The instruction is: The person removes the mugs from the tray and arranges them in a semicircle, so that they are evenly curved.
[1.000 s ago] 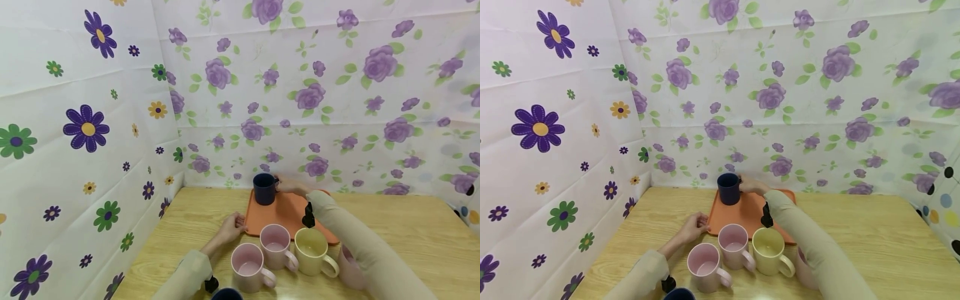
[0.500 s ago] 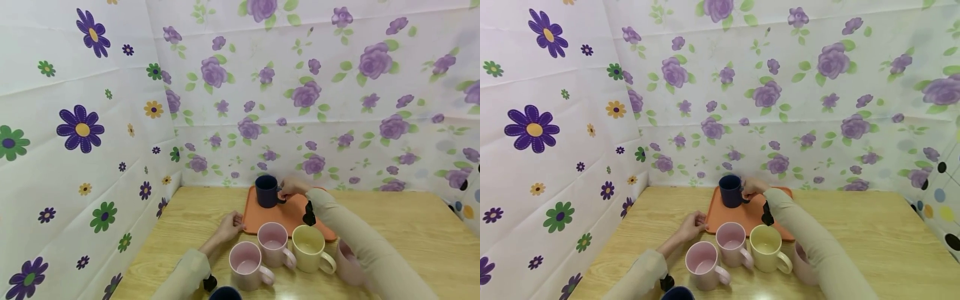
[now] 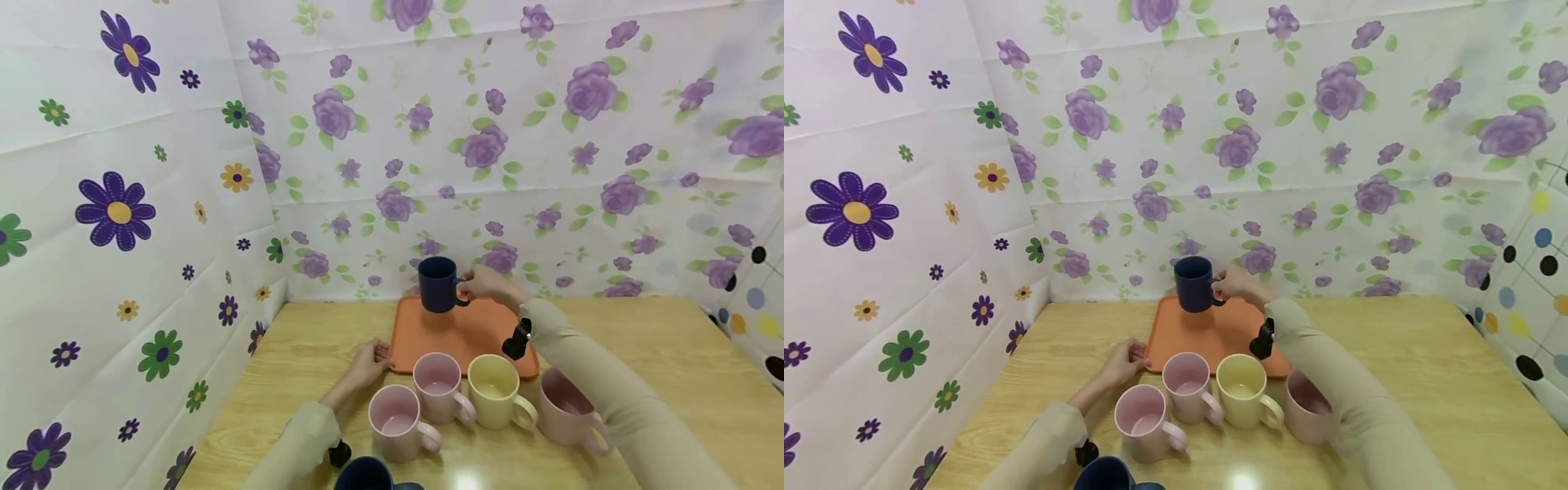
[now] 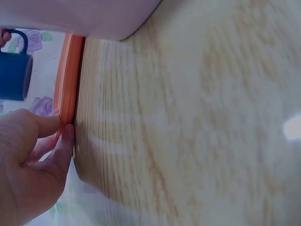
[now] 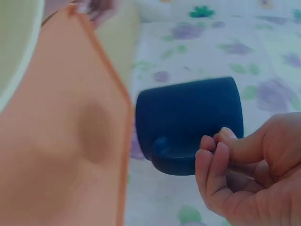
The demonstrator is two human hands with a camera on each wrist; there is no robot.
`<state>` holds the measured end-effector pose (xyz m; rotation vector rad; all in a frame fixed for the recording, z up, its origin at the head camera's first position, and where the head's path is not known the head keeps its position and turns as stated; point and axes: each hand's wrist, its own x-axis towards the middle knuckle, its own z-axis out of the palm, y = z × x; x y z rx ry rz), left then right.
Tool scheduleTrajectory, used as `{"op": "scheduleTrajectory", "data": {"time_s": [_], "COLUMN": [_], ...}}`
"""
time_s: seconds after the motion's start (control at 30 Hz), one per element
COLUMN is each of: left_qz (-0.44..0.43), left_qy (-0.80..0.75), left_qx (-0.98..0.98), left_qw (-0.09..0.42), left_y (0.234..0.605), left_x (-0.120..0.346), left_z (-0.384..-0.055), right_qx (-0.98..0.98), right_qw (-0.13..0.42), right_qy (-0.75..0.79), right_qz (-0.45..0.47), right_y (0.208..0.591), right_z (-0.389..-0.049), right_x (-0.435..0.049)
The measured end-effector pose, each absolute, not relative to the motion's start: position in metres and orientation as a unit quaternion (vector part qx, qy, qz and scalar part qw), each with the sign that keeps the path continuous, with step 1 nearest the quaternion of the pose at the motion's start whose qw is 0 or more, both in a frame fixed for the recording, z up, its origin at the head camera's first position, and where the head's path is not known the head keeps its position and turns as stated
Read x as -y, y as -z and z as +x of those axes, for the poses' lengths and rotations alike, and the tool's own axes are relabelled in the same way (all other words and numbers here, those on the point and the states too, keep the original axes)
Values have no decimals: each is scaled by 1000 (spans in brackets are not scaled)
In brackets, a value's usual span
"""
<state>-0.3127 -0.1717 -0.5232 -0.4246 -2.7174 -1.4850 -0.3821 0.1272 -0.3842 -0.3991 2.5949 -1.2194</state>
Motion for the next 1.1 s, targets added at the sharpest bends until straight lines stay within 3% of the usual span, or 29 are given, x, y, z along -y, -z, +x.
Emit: {"op": "scheduleTrajectory", "data": {"time_s": [0.3,1.1], "left_qz": [-138,-139], "left_qy": [480,478], "left_qx": [866,867], "left_qw": [20,12], "left_y": [526,522], "left_x": [173,170], "left_z": [-311,-309], "right_qx": [-899,-894], "right_qw": [94,-13], "right_qy": [396,409], "right_qz": [-160,-183], "right_y": [372,347], "right_z": [-340,-186], "right_x": [-160,-237]}}
